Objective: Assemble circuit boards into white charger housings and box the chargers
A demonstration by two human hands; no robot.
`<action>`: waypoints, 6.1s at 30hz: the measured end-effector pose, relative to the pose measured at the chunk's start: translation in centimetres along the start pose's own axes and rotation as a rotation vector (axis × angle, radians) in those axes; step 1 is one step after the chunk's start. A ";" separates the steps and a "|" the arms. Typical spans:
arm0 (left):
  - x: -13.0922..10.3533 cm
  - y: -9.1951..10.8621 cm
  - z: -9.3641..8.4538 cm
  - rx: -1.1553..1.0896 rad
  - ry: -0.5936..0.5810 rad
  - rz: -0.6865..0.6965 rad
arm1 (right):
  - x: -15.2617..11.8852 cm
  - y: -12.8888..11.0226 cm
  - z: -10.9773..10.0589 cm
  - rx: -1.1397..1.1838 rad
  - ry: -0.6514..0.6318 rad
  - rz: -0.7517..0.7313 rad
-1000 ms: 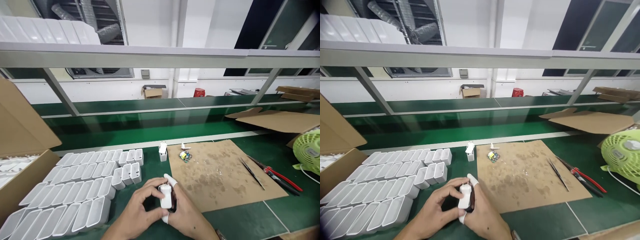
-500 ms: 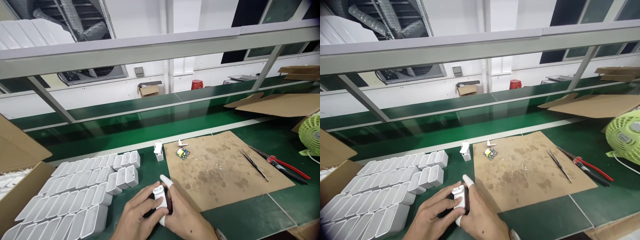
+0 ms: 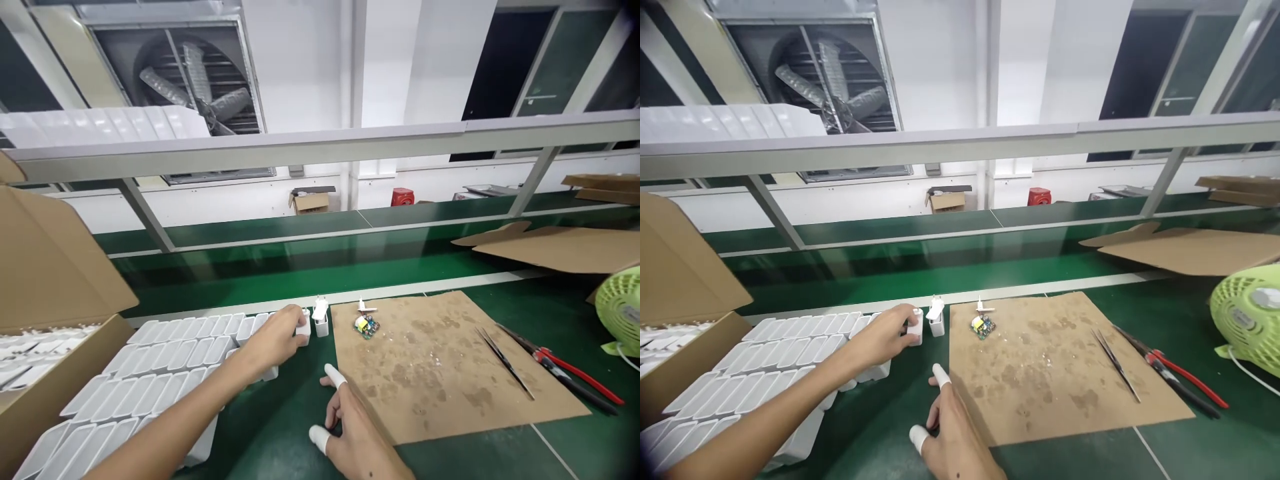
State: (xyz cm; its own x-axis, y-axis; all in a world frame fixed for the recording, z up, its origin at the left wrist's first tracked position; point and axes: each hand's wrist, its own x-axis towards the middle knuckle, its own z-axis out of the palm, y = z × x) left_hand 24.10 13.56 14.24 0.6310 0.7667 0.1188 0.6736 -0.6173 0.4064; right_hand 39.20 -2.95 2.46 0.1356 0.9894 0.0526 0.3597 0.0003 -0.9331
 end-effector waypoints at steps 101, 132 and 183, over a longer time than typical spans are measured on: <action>-11.6 -2.0 6.6 -0.599 -0.035 0.172 | -3.6 -4.6 -4.3 -0.517 0.208 -0.364; -11.7 -2.3 6.8 -0.582 -0.007 0.211 | -2.0 -5.8 -2.4 -0.862 0.002 -0.555; -11.4 -3.1 7.7 -0.865 0.031 -0.065 | 1.1 -1.6 0.1 -0.460 0.050 -0.754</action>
State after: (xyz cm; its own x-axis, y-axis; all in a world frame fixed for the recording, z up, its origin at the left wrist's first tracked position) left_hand 17.78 5.35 4.70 0.5823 0.8079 0.0909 0.1707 -0.2309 0.9579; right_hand 38.70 -1.85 3.99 -0.2510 0.7418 0.6218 0.7037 0.5809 -0.4089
